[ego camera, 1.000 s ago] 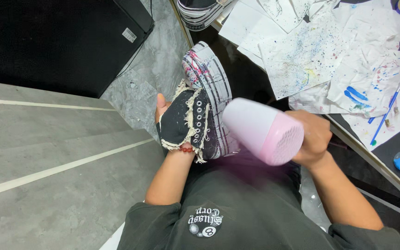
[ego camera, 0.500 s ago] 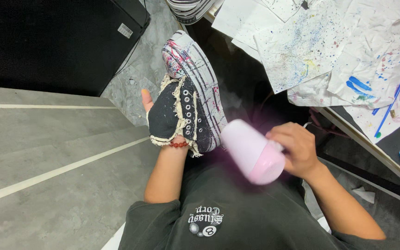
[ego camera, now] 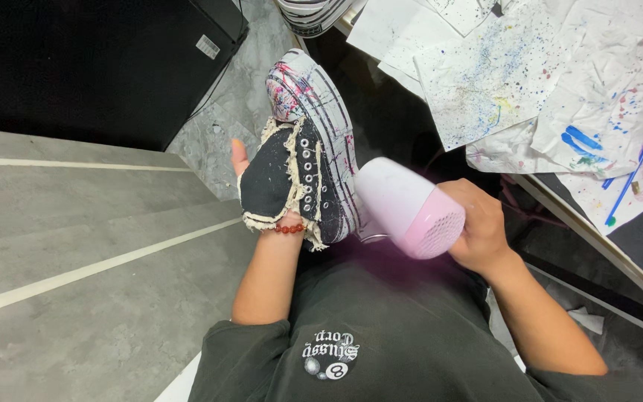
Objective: The person holds a sneaker and uses a hair dryer to dry its side, then places the shoe down and uses a brush to mix blue and red liquid in a small cup.
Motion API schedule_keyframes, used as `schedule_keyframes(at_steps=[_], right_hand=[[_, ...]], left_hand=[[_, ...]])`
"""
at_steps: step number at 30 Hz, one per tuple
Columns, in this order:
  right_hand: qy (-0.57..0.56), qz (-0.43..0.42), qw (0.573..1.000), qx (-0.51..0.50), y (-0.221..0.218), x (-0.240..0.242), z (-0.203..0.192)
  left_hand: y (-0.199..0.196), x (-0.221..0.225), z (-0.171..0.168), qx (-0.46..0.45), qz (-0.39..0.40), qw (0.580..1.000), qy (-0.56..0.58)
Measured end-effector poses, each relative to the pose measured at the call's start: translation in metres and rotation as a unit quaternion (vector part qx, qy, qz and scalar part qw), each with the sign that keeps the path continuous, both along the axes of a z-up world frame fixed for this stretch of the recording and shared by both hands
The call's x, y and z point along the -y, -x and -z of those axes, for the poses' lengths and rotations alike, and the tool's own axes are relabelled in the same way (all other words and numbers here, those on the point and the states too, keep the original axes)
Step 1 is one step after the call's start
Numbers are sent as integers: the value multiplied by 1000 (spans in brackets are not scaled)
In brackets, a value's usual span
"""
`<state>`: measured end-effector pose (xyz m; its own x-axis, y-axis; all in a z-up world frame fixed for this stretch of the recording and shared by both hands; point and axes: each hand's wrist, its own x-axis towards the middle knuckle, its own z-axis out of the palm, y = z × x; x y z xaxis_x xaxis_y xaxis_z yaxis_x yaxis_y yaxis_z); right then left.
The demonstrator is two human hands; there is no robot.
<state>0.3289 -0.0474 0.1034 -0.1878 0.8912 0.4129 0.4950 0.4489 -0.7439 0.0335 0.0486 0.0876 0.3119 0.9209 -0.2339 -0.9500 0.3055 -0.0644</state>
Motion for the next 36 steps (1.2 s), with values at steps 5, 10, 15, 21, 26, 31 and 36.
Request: schedule_keyframes(at_steps=[5,10,15,21,26,31,36], right_hand=[[5,-38,999,-33,15,10,6],[1,-67,997,-22,23,16,8],[-20,-47,998,-24,18,15,14],[-56,-91,994,35,9,10,7],[-87,-153,978,115,15,13,1],[-86,-108,989,50,15,7,2],[-64,-112,990,58,14,5,4]], left_hand=[[7,-8,5,-5,-49,999,23],[14,-12,5,-12,-72,997,-33],[20,-15,5,-13,-90,995,-37],[22,-14,5,-6,-89,994,-70],[16,-15,9,-9,-88,996,-3],[7,-11,17,-23,-99,995,11],[4,-7,14,2,-78,996,-47]])
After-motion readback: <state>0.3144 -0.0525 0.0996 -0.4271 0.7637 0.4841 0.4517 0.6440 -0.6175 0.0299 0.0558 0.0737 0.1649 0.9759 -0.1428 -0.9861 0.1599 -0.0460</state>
